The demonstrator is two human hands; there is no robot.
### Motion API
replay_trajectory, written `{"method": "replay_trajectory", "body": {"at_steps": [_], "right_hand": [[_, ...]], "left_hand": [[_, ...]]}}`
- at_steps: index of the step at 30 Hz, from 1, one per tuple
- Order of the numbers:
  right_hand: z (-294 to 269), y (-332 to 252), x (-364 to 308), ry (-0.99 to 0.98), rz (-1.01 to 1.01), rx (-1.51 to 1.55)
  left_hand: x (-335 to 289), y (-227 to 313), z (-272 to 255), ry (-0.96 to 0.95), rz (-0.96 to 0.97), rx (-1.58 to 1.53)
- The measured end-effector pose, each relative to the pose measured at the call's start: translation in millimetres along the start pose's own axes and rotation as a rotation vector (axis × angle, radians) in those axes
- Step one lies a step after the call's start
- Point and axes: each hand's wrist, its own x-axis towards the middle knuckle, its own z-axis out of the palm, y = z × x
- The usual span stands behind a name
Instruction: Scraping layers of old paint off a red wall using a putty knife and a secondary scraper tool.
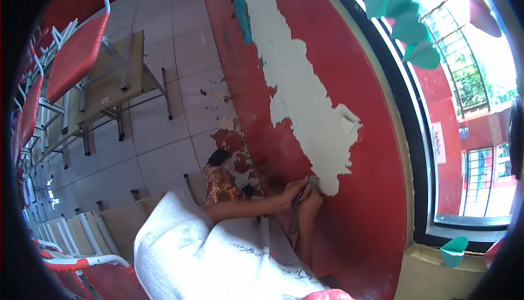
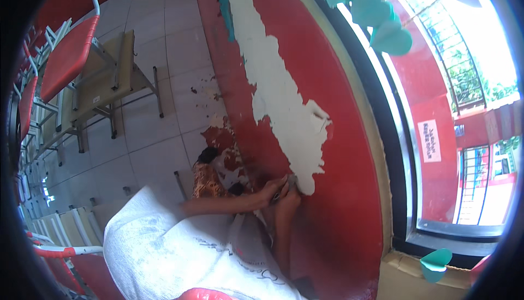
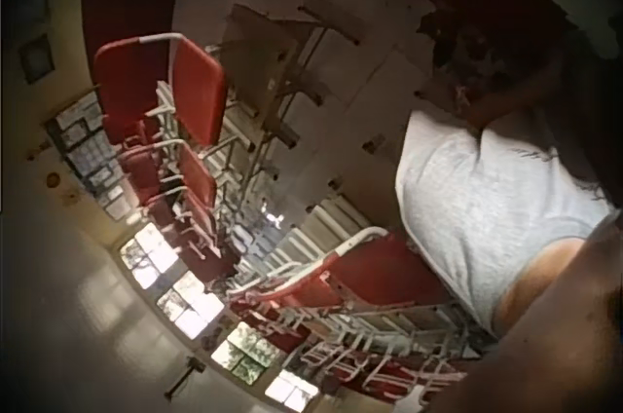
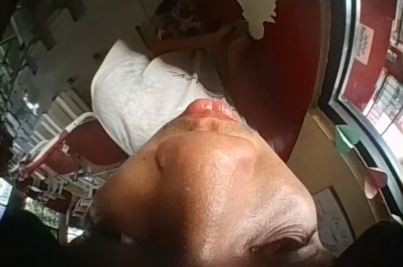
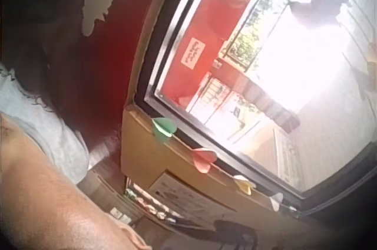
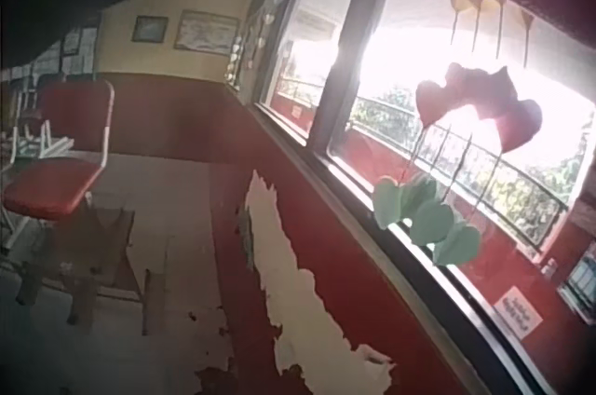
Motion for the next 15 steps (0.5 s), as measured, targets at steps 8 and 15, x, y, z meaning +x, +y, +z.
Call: {"method": "replay_trajectory", "body": {"at_steps": [8, 15], "right_hand": [[-13.5, -12.3, -2.4, -0.044, 0.073, 0.005], [-24.1, -20.0, -1.7, -0.154, 0.164, -0.044]], "left_hand": [[-5.1, -2.6, 1.1, -0.035, -0.069, -0.049], [-10.2, -8.1, 0.2, -0.016, -0.024, 0.014]]}}
